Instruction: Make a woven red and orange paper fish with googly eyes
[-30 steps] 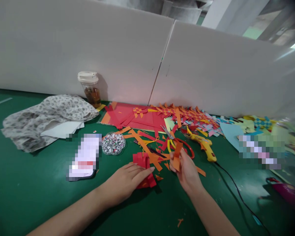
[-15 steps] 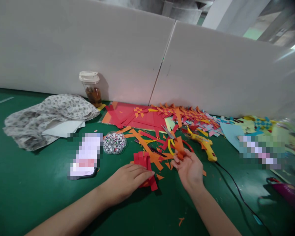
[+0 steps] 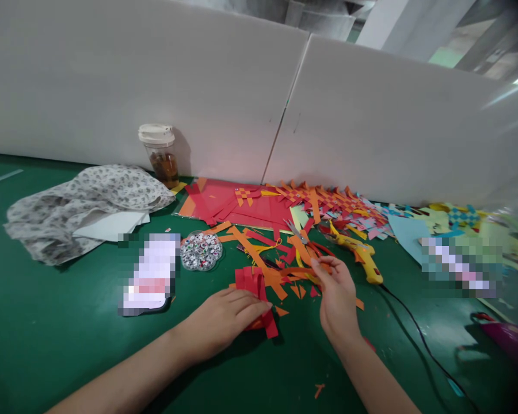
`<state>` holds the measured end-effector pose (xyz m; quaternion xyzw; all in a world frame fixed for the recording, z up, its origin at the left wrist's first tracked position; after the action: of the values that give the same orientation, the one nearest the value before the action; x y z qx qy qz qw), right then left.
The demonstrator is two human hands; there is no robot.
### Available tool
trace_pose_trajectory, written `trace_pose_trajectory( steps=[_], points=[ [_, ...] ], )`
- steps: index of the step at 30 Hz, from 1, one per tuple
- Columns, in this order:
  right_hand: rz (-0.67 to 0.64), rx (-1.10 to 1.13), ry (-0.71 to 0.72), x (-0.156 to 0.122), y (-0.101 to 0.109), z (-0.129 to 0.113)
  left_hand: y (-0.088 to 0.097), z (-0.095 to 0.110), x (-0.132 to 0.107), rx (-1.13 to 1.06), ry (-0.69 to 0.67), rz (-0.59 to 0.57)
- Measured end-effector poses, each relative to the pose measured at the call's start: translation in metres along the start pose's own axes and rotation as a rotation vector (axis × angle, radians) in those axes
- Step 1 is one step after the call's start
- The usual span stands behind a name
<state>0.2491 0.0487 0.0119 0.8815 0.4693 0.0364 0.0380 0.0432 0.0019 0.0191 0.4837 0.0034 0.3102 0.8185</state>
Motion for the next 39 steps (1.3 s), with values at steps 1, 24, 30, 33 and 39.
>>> trace_pose_trajectory(
  steps=[1, 24, 30, 33, 39],
  points=[
    [0.000, -0.027, 0.037, -0.001, 0.000, -0.003, 0.000, 0.000, 0.000, 0.001, -0.001, 0.000],
    [0.077, -0.137, 0.561, -0.038, -0.005, -0.058, 0.001, 0.003, 0.002, 0.014, -0.007, -0.016],
    [-0.382, -0.566, 0.654, -0.058, -0.061, -0.037, -0.001, 0.003, 0.002, 0.026, -0.018, -0.026],
    [-0.564, -0.722, 0.643, -0.064, -0.077, -0.023, -0.003, 0.002, 0.002, 0.032, -0.024, -0.026],
    [-0.563, -0.747, 0.636, -0.062, -0.075, -0.027, -0.003, 0.000, 0.001, 0.032, -0.008, -0.030]
  ],
)
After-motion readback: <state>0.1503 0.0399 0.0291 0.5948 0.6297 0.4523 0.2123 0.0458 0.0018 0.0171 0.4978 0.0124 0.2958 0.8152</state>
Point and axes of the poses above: each hand's wrist, its own x-axis towards the middle knuckle, its own y-axis out of the back of the hand, z = x × y, the point moved 9 cm from there along x, towards the middle knuckle, and after that the axes turned 13 degrees about -x, right-handed, at the moved point
